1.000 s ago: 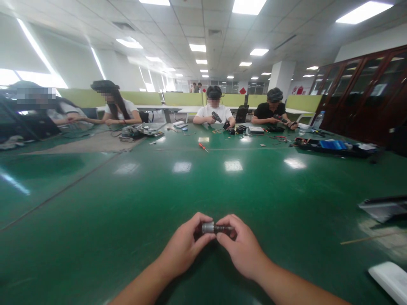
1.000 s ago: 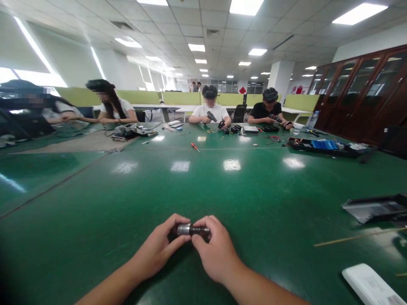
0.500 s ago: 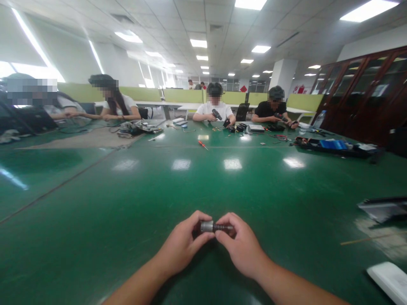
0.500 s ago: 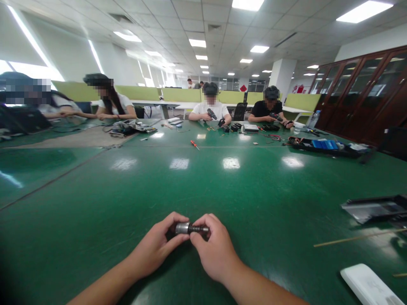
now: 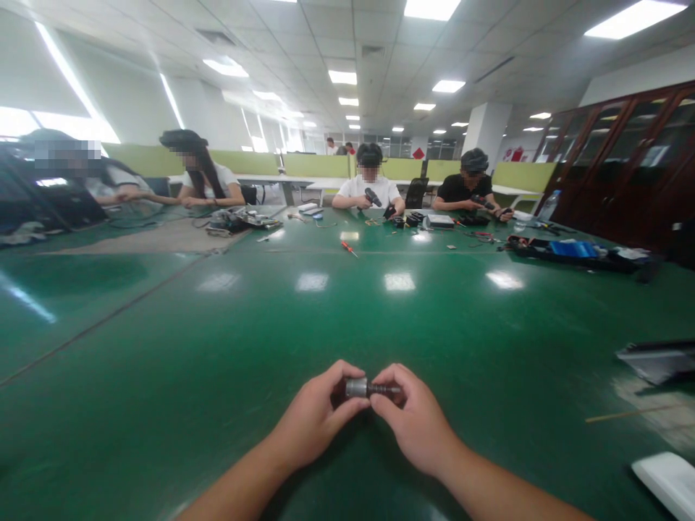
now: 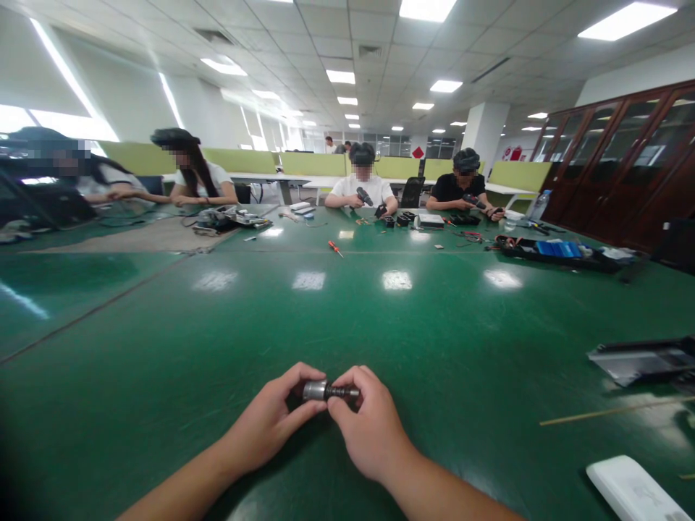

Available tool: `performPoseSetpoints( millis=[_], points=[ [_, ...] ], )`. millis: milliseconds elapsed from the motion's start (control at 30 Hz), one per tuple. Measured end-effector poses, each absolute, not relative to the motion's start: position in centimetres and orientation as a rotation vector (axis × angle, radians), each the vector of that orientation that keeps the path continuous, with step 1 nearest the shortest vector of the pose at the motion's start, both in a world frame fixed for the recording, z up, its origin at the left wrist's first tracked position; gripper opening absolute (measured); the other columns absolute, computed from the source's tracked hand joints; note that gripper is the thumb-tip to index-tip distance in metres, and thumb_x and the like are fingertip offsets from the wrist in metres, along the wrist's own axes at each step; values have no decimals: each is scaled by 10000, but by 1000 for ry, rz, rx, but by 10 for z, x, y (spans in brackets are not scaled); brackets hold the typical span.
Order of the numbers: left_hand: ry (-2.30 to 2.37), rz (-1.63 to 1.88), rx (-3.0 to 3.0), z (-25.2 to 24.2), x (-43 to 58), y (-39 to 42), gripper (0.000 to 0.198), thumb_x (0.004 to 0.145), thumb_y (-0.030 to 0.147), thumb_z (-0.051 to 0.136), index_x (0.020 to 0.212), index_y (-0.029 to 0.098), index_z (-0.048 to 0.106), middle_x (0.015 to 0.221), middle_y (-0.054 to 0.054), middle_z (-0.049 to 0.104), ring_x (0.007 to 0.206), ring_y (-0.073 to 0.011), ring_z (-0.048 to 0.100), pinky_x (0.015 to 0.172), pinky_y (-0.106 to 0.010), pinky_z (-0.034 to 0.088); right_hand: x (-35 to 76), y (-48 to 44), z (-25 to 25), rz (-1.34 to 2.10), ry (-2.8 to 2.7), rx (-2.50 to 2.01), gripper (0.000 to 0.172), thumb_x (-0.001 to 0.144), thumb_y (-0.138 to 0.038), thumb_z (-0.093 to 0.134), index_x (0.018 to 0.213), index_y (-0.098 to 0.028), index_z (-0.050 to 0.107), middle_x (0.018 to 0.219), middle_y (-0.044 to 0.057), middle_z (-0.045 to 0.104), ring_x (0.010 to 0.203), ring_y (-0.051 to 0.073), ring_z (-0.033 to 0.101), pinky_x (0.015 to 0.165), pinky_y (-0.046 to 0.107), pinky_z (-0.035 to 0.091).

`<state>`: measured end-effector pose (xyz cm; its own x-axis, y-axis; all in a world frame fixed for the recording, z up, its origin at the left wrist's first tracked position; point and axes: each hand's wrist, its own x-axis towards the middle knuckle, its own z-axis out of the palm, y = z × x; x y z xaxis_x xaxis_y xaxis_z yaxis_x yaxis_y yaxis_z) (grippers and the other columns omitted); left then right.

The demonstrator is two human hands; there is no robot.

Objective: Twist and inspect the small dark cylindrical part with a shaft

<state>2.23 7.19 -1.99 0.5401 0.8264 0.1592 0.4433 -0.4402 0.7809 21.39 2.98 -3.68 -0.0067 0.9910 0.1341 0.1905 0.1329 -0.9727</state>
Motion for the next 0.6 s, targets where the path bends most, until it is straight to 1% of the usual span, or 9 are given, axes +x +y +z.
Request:
performPoseSetpoints(
  millis=[167,367,600],
  points=[
    [1043,707,2067,-21,23,72,229,901,344,653,1094,229,604,963,-6,671,864,-184,617,773,-282,446,214,29,-37,1009,-1397,-1245,17,817,-203,622,834,-202,621,851,-1,588,807,181,596,732,277,449],
    [1035,713,2064,-21,22,73,231,910,353,646,1104,236,601,963,3,671,866,-178,617,780,-279,445,214,30,-39,996,-1402,-1248,13,824,-213,624,833,-204,624,852,-1,597,804,182,601,740,281,448],
    [1062,721,2070,-23,22,73,242,902,354,647,1107,233,603,965,-2,675,867,-187,616,769,-284,444,215,29,-40,1005,-1401,-1258,32,840,-234,624,842,-202,626,845,-1,601,793,182,590,727,281,441]
  ],
)
